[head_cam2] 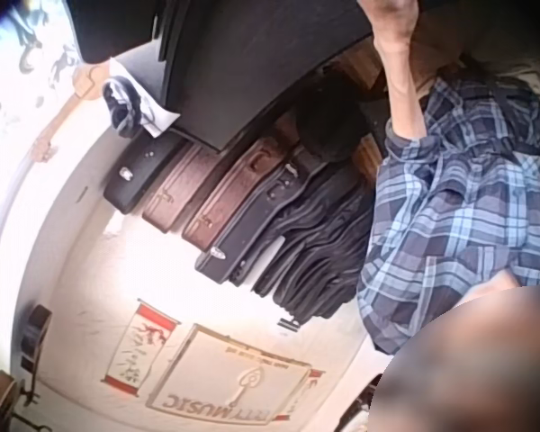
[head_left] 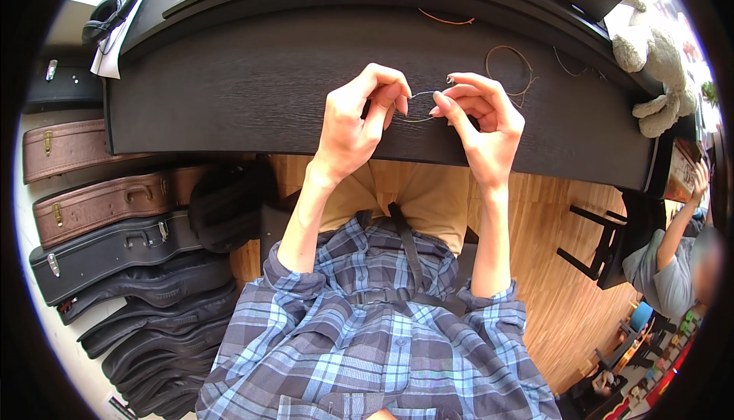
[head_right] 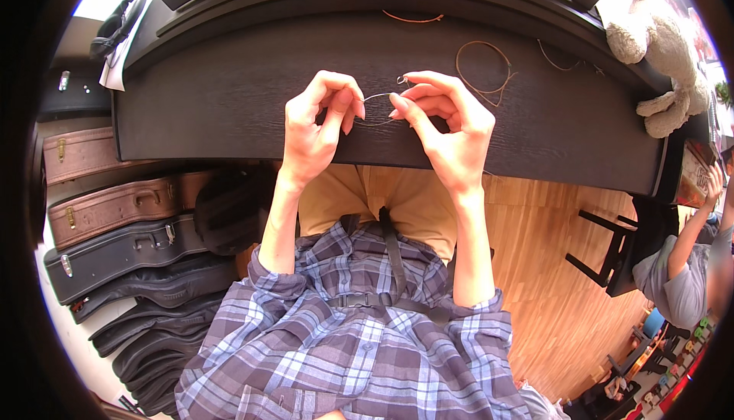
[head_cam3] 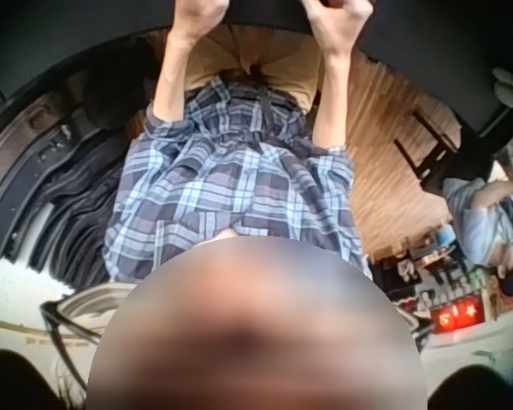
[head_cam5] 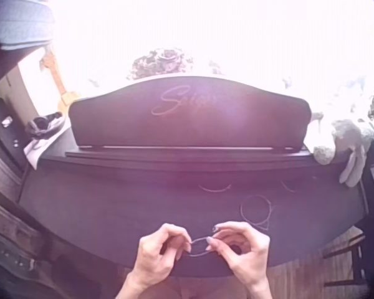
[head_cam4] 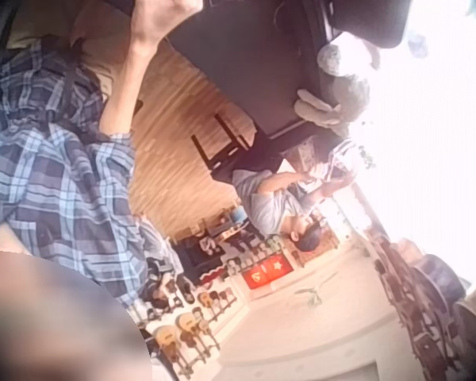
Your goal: The person manipulates a thin copper-colored wire by hand, bending it into circular loops and adjusting the shape repeatedly. The person handles the wire over a dark piano lid, forming and refining loops without using tools.
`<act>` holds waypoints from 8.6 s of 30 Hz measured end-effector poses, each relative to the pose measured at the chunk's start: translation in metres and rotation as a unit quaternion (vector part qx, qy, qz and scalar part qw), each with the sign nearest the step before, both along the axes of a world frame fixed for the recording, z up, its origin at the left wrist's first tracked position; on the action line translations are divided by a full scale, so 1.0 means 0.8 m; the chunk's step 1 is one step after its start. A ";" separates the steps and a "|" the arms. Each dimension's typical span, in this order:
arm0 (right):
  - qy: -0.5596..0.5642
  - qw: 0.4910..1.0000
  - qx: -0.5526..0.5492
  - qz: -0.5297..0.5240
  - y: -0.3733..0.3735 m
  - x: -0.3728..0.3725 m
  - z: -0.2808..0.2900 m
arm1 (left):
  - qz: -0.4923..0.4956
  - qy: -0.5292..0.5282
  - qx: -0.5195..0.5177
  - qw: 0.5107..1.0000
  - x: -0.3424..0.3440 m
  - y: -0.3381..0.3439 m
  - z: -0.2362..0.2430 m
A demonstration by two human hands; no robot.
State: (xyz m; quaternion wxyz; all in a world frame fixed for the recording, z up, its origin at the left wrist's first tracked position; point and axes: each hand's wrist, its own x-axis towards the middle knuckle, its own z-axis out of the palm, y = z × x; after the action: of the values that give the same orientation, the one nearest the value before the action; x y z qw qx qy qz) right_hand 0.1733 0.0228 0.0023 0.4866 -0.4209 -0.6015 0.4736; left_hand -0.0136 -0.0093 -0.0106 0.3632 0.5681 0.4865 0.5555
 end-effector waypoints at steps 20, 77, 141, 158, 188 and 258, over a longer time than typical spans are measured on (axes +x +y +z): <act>-0.077 0.995 0.070 -0.008 -0.001 -0.005 -0.001 | 0.008 0.052 0.025 0.998 0.000 0.002 0.002; 0.057 0.998 -0.026 0.015 0.003 0.000 -0.003 | -0.041 0.073 -0.002 0.996 0.000 0.002 0.013; 0.172 0.972 -0.132 0.092 0.006 0.018 -0.002 | -0.086 -0.175 -0.097 0.976 -0.026 -0.005 0.009; -0.057 0.979 0.171 0.099 0.010 0.018 -0.006 | 0.141 0.287 0.054 0.946 -0.020 -0.001 0.025; -0.128 0.978 -0.017 0.161 -0.009 0.001 0.009 | -0.060 -0.177 -0.129 0.974 -0.011 -0.003 0.009; -0.031 0.980 0.179 0.083 0.009 0.008 -0.015 | -0.115 -0.046 -0.119 0.985 -0.003 -0.009 0.015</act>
State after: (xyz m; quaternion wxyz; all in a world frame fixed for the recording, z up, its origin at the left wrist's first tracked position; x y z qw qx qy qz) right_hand 0.1798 0.0297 -0.0100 0.4939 -0.2900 -0.7241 0.3842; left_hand -0.0156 -0.0167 0.0012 0.5115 0.5472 0.4632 0.4737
